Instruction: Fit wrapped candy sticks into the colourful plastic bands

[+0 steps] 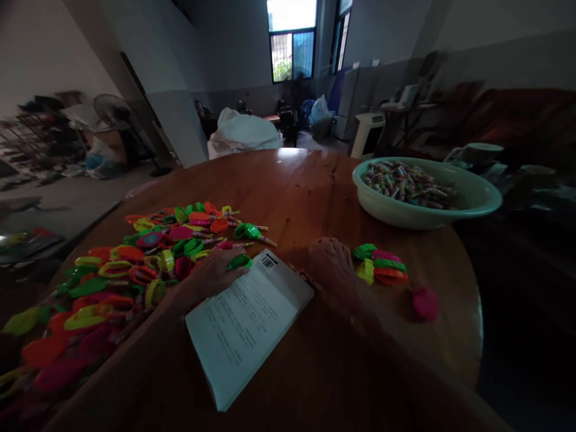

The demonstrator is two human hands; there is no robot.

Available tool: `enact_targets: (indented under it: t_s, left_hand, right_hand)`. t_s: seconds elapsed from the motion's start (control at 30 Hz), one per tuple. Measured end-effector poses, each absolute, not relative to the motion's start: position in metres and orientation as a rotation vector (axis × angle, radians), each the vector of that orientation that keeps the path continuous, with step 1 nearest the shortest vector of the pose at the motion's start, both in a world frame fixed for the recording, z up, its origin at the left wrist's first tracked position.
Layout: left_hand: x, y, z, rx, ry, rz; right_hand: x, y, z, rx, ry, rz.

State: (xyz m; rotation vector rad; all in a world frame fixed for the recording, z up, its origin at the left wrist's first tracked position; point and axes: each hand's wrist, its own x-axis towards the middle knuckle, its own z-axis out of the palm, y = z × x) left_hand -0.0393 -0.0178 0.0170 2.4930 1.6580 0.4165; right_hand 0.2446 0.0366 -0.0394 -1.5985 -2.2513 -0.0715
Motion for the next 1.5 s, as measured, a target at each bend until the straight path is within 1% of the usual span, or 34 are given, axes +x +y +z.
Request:
enact_targets:
  t_s: [0.07,0.13,0.23,0.3,0.37,0.47,0.53,0.73,0.87,1.03,1.17,1.3,1.5]
  left_hand:
    - [-0.039,-0.019,0.017,2.479,1.666,0.408]
    - [-0.039,-0.019,0.018,2.462,1.647,0.398]
    - [-0.037,-0.019,0.019,2.461,1.609,0.399]
    - [-0.036,-0.019,0.018,2.473,1.595,0.420]
    - [-0.036,-0.019,0.016,2.474,1.592,0.442]
    - [-0.035,-0.020,0.013,2.470,1.593,0.456]
    - [-0.035,-0.022,0.011,2.480,1.603,0.451]
    - [-0.030,-0.025,0.011,2.519,1.695,0.406]
    - [-0.029,-0.027,0.011,2.490,1.723,0.400]
    - [-0.031,-0.028,0.009,2.484,1.728,0.390]
    - [-0.032,-0.028,0.009,2.517,1.689,0.405]
    - [-0.035,-0.027,0.007,2.556,1.617,0.426]
    - [-0.037,-0.028,0.003,2.534,1.596,0.415]
  right_hand:
    - [0.242,0.035,-0.035,-1.652,-2.266,-0.118]
    - [0.236,0.030,-0.028,-1.567,-2.270,-0.097]
    - [0.219,0.013,-0.019,-1.204,-2.288,0.131]
    - [0.205,0.000,-0.016,-1.062,-2.351,0.280]
    - [0.192,-0.009,-0.015,-1.066,-2.428,0.308]
    - [0.181,-0.012,-0.017,-1.138,-2.503,0.204]
    - [0.178,-0.009,-0.020,-1.112,-2.511,0.183]
    - [0.171,0.003,-0.031,-0.863,-2.333,0.401]
    - [0.169,0.008,-0.033,-0.784,-2.363,0.416]
    - [0.170,0.006,-0.024,-0.808,-2.469,0.323]
    - [0.169,0.001,-0.017,-0.881,-2.682,0.020]
    - [0.167,-0.001,-0.015,-0.864,-2.807,-0.278]
    - [0.162,-0.006,-0.013,-0.780,-2.904,-0.453]
